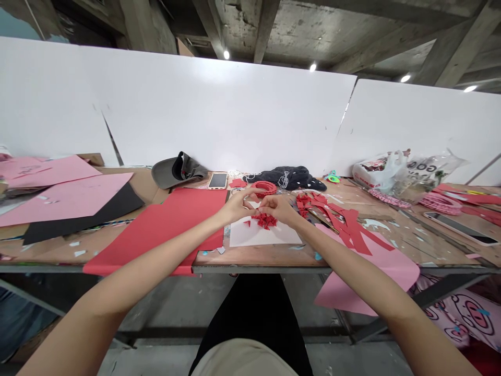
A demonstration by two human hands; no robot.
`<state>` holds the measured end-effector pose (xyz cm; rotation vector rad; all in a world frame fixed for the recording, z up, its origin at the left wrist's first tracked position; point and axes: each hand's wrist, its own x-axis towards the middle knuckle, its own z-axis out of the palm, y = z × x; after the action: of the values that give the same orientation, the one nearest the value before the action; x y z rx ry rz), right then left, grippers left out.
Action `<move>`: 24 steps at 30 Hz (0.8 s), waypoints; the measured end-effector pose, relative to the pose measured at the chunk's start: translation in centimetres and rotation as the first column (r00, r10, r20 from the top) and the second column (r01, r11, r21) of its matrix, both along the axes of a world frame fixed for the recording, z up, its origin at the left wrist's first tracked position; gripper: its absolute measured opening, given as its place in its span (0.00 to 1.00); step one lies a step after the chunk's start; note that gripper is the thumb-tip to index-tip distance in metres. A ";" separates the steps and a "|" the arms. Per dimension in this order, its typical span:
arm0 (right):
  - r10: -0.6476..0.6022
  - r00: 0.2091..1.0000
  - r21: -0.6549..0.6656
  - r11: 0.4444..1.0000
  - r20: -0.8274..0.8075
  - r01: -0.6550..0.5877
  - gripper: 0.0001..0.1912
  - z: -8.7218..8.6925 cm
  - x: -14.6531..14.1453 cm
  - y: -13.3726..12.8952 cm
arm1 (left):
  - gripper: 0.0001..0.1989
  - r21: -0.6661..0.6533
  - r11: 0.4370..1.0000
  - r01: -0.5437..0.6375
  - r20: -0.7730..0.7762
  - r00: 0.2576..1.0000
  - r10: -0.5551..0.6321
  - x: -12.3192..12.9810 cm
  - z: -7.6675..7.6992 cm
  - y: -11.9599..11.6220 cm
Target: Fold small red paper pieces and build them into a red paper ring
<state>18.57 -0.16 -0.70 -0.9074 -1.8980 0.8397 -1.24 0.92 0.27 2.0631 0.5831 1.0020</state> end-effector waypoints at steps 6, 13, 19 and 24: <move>-0.219 0.974 0.320 0.928 0.053 0.192 0.12 0.3 1.0 0.6 | 0.12 0.044 0.950 -0.309 -0.012 0.951 0.310 -2.2 0.4 2.8; -0.326 0.944 0.522 0.816 0.058 0.250 0.13 0.2 0.9 0.4 | 0.10 -0.011 0.867 -0.499 -0.270 0.836 0.478 -5.0 -2.2 6.5; -0.331 0.941 0.509 0.823 0.065 0.254 0.12 0.2 0.8 0.2 | 0.18 -0.139 0.871 -0.470 -0.231 0.871 0.433 -4.8 -2.6 6.9; -0.319 0.946 0.504 0.828 0.063 0.246 0.12 0.2 0.7 0.3 | 0.20 -0.253 0.896 -0.364 -0.184 0.928 0.325 -4.4 -1.8 6.4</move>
<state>19.31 0.12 -0.47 -0.9112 -1.9061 0.0944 -5.63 7.27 -1.49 1.8146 1.1313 0.9109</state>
